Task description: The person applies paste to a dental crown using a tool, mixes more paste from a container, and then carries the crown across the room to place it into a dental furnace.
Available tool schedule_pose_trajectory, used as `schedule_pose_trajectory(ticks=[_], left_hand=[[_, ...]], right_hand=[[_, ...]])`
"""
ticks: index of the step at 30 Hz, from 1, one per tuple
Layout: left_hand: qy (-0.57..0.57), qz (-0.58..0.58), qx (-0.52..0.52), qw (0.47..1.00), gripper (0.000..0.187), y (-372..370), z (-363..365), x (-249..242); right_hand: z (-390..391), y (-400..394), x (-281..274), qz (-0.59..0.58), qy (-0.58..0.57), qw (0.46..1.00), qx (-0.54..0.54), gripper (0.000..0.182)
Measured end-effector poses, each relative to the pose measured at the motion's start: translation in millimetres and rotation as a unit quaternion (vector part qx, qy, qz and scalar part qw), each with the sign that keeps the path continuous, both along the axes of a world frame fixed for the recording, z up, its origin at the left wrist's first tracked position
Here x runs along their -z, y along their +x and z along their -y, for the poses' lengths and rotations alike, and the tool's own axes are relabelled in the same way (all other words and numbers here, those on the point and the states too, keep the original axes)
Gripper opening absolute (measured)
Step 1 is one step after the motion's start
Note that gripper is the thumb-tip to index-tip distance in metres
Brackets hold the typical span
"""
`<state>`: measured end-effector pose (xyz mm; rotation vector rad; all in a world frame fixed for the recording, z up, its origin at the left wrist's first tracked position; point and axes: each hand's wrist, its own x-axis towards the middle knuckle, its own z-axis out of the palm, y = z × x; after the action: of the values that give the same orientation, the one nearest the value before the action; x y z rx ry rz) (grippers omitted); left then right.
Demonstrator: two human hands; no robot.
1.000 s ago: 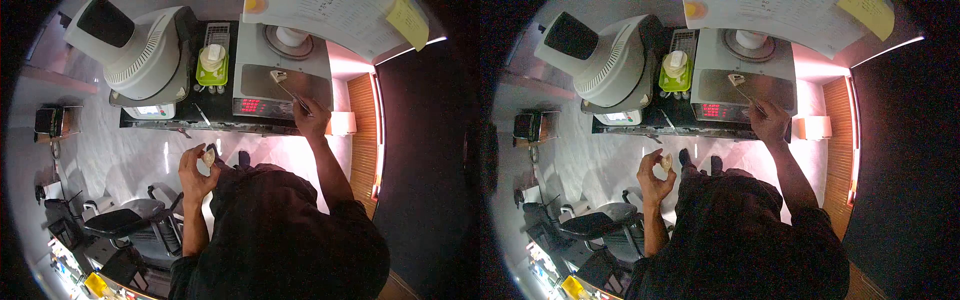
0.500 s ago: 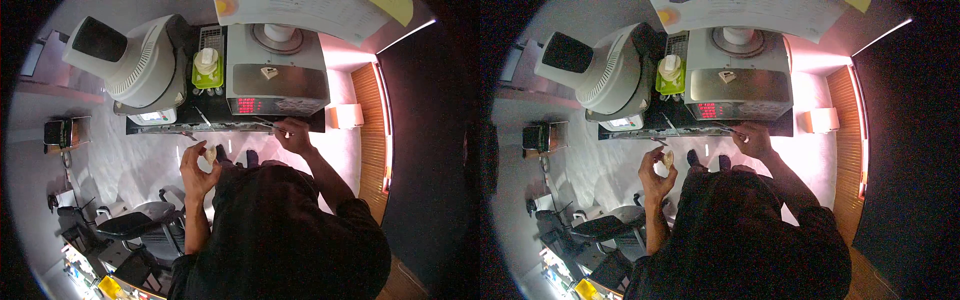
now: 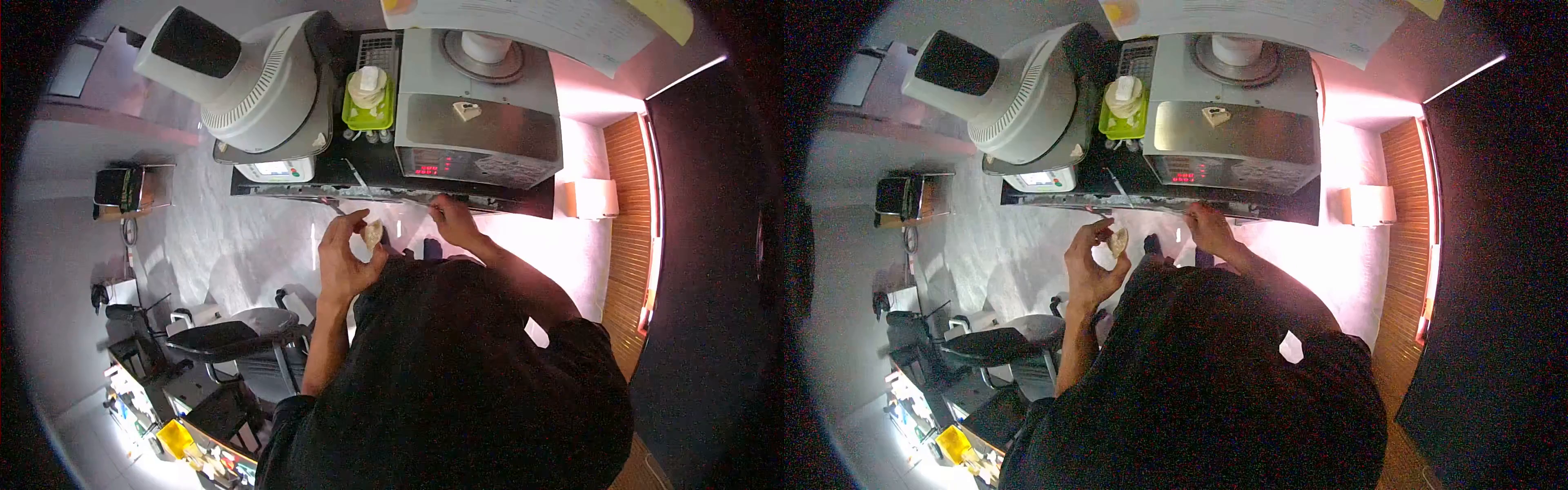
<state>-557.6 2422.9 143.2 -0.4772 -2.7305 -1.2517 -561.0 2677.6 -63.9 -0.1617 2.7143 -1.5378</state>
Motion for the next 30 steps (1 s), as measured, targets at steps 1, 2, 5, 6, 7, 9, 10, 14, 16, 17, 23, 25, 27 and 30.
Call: schedule_pose_trajectory(ticks=[1,2,5,6,7,9,10,14,16,17,23,25,27,30], left_hand=[[0.009,-0.003,0.001,1.0,0.055,0,0,-1],[0.011,-0.012,0.003,1.0,0.055,-1,1,0],[0.01,-0.009,-0.006,1.0,0.055,-3,6,1],[0.007,-0.01,-0.009,1.0,0.055,-4,8,0],[0.006,-0.011,-0.01,1.0,0.055,-5,10,-2],[-0.001,-0.011,-0.014,1.0,0.055,-7,15,-2],[-0.007,-0.011,-0.017,1.0,0.054,-8,19,0],[-0.023,0.004,-0.013,1.0,0.054,-20,38,2],[-0.013,0.004,-0.007,1.0,0.054,-30,45,2],[-0.008,0.005,-0.003,1.0,0.055,-36,49,2],[0.008,0.006,0.042,0.999,0.054,-72,68,2],[0.011,0.012,0.066,0.998,0.053,-83,72,1],[0.01,0.019,0.086,0.996,0.053,-91,76,1],[0.015,0.023,0.108,0.994,0.052,-100,80,3]], right_hand=[[15,-6,6,0.002,0.013,1.0,0.022,0.02],[32,-13,12,0.003,0.026,0.999,0.045,0.022],[75,-35,75,0.059,-0.015,0.994,0.088,0.028],[91,-47,127,0.104,-0.064,0.987,0.106,0.029],[97,-53,94,0.219,-0.17,0.954,0.113,0.03],[113,-64,57,0.34,-0.284,0.882,0.158,0.028],[120,-70,55,0.352,-0.31,0.865,0.177,0.026],[133,-94,96,0.306,-0.277,0.896,0.163,0.028],[139,-98,91,0.184,-0.094,0.961,0.181,0.036],[143,-99,88,0.12,0.0,0.975,0.188,0.042],[156,-102,61,0.064,0.161,0.969,0.177,0.042],[156,-101,18,0.127,0.19,0.958,0.174,0.038],[155,-103,5,0.186,0.207,0.946,0.164,0.034],[146,-105,13,0.178,0.251,0.94,0.148,0.029]])
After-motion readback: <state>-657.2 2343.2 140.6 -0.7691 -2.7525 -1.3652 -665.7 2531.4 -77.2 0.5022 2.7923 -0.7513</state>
